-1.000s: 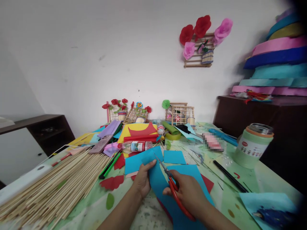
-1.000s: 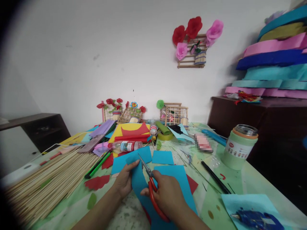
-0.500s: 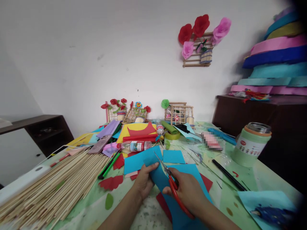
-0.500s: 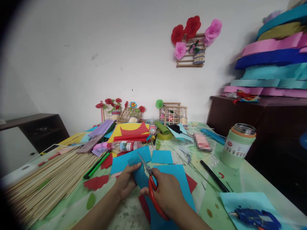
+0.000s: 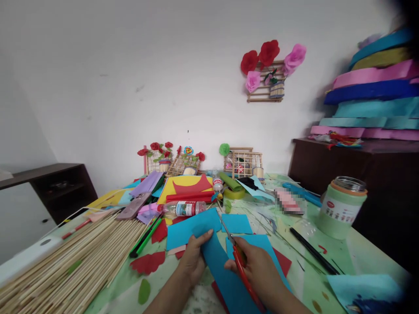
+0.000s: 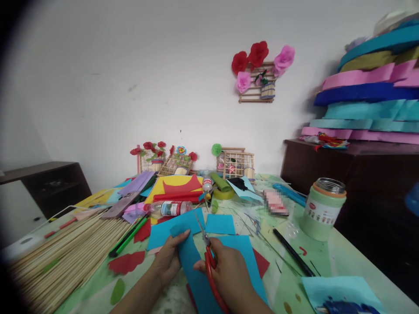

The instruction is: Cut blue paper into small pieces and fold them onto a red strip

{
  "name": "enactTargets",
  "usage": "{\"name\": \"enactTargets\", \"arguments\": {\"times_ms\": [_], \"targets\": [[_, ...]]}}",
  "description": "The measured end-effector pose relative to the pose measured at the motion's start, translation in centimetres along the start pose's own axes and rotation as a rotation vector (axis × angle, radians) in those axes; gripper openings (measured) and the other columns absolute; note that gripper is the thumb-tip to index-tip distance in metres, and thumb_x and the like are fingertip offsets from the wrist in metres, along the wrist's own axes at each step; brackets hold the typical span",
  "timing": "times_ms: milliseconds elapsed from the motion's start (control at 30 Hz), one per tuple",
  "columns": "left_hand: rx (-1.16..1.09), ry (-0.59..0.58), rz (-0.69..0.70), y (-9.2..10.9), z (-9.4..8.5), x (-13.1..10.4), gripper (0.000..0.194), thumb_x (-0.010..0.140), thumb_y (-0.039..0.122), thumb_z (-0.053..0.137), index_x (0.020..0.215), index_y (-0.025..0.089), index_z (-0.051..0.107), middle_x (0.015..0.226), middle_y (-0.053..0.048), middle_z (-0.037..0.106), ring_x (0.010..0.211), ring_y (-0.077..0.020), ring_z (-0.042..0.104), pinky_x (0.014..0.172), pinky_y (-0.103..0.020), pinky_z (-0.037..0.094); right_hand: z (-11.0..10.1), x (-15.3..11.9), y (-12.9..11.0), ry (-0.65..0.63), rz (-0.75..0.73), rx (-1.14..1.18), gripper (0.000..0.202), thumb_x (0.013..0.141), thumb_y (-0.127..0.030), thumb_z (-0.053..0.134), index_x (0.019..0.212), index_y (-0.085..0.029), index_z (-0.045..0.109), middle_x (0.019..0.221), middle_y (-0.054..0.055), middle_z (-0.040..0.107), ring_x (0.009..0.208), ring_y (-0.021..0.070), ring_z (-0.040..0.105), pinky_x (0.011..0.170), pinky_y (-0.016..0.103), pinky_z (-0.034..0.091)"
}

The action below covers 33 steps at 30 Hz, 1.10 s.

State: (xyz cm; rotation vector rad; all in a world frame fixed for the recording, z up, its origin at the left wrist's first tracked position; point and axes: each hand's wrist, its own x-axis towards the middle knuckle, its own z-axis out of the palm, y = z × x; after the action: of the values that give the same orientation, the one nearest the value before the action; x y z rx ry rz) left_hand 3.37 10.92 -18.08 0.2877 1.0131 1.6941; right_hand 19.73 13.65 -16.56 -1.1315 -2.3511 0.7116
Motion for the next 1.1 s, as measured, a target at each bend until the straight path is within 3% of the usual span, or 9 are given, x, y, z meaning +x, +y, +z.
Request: {"name": "enactTargets", "arguments": {"times_ms": [233, 367, 667, 933, 1000, 1100], "targets": [[-0.033, -0.007, 0.046, 1.0, 0.0, 0.4, 0.024, 0.07, 0.015, 0.071, 0.093, 0.013, 0.065, 0.085, -0.01, 0.073, 0.083, -0.0272, 0.069, 0.078, -0.04, 0.056, 0.8, 0.8, 0.5, -0.026, 0.133, 0.368, 0.05, 0.063, -0.032, 0.065, 0.11, -0.015, 0.057, 0.062, -0.002, 0.057, 0.056, 0.0156, 0.05, 0.049, 0.023, 0.034], [-0.062, 0.038, 0.071, 1.6, -0.3, 1.0, 0.013, 0.074, 0.015, 0.067, 0.086, 0.01, 0.066, 0.079, -0.01, 0.073, 0.078, -0.0262, 0.069, 0.077, -0.04, 0.057, 1.2, 1.2, 0.6, -0.081, 0.174, 0.566, 0.044, 0.054, -0.019, 0.058, 0.098, -0.015, 0.058, 0.054, -0.007, 0.048, 0.05, 0.0112, 0.043, 0.046, 0.022, 0.032], [0.175, 0.144, 0.096, 2.2, -2.8, 3.3, 0.018, 0.079, 0.023, 0.062, 0.094, 0.012, 0.062, 0.083, -0.011, 0.072, 0.082, -0.0249, 0.069, 0.072, -0.036, 0.057, 0.3, 0.9, 0.5, -0.064, 0.178, 0.731, 0.039, 0.054, -0.027, 0.053, 0.092, -0.017, 0.052, 0.05, -0.01, 0.042, 0.042, 0.0087, 0.038, 0.043, 0.022, 0.031], [0.743, 0.241, 0.269, 4.4, -5.2, 4.9, 0.02, 0.064, 0.03, 0.072, 0.078, 0.017, 0.065, 0.066, -0.005, 0.067, 0.073, -0.0283, 0.065, 0.065, -0.036, 0.052, -2.3, 1.4, 2.1, 0.087, 0.272, 0.729, 0.042, 0.057, -0.026, 0.056, 0.097, -0.016, 0.052, 0.053, -0.008, 0.049, 0.044, 0.0102, 0.045, 0.045, 0.023, 0.037], [0.909, 0.287, 0.354, 5.5, -6.0, 5.1, 0.018, 0.065, 0.033, 0.069, 0.075, 0.019, 0.065, 0.064, -0.004, 0.065, 0.081, -0.0316, 0.062, 0.071, -0.038, 0.048, -3.3, 1.2, 2.9, 0.132, 0.295, 0.717, 0.043, 0.058, -0.029, 0.057, 0.099, -0.016, 0.051, 0.055, -0.007, 0.051, 0.043, 0.0098, 0.044, 0.045, 0.023, 0.036], [1.097, 0.315, 0.458, 7.0, -7.3, 5.4, 0.022, 0.07, 0.036, 0.062, 0.083, 0.019, 0.065, 0.078, -0.008, 0.065, 0.097, -0.036, 0.056, 0.083, -0.043, 0.041, -4.7, 0.2, 4.1, 0.194, 0.303, 0.711, 0.045, 0.064, -0.038, 0.059, 0.102, -0.016, 0.05, 0.056, -0.007, 0.05, 0.043, 0.0094, 0.042, 0.043, 0.023, 0.034]]}}
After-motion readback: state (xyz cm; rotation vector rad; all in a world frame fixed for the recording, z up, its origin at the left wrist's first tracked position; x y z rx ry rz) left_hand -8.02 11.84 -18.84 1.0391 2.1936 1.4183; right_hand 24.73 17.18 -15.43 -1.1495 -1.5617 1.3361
